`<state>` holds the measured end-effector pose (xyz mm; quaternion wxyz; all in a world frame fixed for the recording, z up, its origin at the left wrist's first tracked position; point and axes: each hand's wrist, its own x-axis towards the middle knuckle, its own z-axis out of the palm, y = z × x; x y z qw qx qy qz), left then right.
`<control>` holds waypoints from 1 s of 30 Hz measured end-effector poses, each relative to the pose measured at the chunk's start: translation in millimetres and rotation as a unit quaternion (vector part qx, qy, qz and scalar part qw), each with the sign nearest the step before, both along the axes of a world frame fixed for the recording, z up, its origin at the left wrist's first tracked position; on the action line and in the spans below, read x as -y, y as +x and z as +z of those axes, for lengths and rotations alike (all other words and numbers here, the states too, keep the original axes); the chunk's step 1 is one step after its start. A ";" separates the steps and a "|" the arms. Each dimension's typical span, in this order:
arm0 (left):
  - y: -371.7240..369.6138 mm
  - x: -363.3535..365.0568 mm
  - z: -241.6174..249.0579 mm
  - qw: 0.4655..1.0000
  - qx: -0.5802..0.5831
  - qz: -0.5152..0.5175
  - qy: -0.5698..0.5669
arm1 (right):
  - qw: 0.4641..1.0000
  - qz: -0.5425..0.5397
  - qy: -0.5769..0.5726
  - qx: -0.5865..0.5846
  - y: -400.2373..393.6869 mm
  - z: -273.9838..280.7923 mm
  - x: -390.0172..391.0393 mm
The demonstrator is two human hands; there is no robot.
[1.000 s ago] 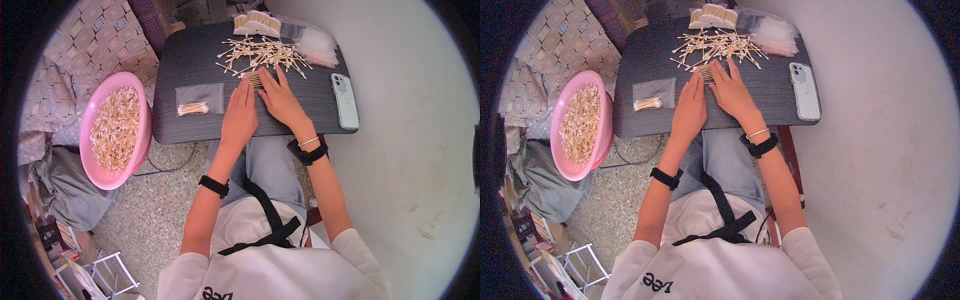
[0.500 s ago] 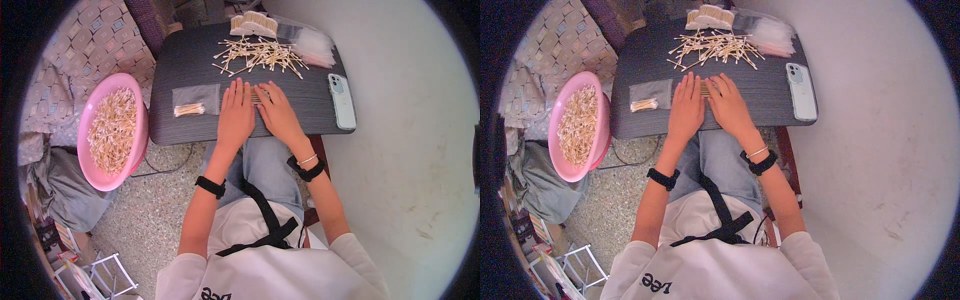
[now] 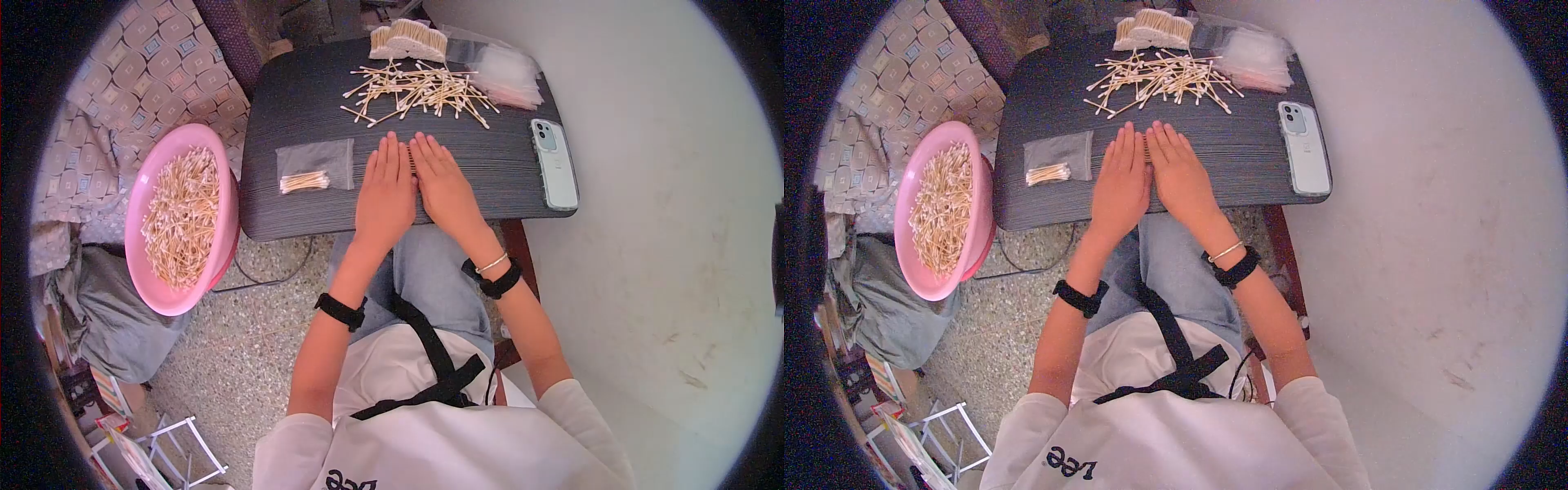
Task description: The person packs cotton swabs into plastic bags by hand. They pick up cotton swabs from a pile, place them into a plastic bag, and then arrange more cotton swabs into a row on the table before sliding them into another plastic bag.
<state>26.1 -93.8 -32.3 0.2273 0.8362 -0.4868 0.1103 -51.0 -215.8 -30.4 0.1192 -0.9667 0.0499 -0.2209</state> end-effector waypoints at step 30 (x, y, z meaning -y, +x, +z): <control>-9.4 -16.8 19.4 0.998 0.064 -0.005 -0.016 | 0.998 0.015 -0.055 0.010 -14.7 21.1 -11.1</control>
